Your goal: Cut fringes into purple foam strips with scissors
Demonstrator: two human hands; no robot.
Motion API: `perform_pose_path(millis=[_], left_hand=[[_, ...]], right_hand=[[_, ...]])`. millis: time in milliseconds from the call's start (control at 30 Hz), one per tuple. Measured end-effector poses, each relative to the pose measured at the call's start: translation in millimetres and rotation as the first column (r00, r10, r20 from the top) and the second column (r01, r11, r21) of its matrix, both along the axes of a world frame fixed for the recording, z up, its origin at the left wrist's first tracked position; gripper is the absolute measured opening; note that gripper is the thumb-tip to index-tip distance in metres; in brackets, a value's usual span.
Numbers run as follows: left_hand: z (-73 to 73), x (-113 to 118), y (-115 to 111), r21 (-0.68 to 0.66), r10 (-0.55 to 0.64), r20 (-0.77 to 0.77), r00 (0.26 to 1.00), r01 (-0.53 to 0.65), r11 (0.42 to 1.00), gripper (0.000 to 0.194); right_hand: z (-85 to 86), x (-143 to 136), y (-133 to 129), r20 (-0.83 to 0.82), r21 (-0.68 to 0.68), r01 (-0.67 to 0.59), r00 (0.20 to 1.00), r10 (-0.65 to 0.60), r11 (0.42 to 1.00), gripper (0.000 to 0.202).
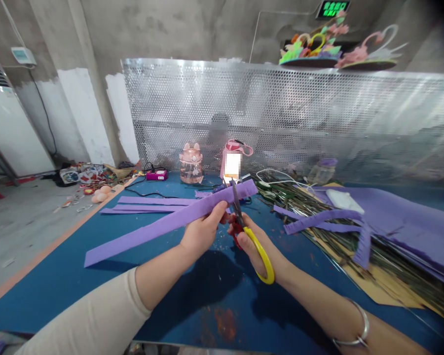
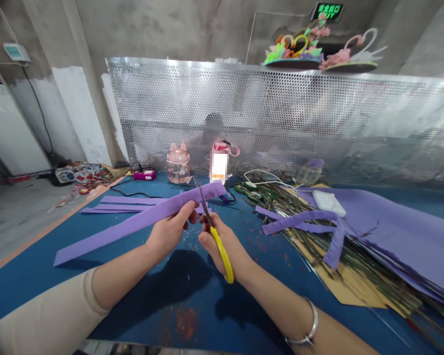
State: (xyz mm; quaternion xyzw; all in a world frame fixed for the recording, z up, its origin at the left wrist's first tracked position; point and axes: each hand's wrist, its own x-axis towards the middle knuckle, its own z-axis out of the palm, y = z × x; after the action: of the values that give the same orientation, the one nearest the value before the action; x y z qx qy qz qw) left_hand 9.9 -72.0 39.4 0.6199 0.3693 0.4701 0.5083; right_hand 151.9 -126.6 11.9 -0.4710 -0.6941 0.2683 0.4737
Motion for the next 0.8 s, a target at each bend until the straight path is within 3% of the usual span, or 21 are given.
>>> perform_pose_path(millis=[300,567,800], left_hand=[[2.0,-0.4,-0.9,0.004,0.018,0.003,1.000,-0.018,1.000,0.035],[1.3,-0.2,-0.5,-0.016,0.063,0.001,0.998,-0.063,0.998,0.037],[-0.8,-0.9,-0.3,0.038,0.011,-0.033,0.999,-0.010,0.999,0.034]], right_hand=[[1.3,2.0,-0.2,0.052,0.103,0.060,0.997,-0.065,0.993,0.054],[3.7,0.9,-0.4,0.066,0.036,0.042,0.997,-0.044,0.998,0.060],[5.4,-1.4,-2.0,0.030,0.078,0.064,0.997,-0.066,0.995,0.059]])
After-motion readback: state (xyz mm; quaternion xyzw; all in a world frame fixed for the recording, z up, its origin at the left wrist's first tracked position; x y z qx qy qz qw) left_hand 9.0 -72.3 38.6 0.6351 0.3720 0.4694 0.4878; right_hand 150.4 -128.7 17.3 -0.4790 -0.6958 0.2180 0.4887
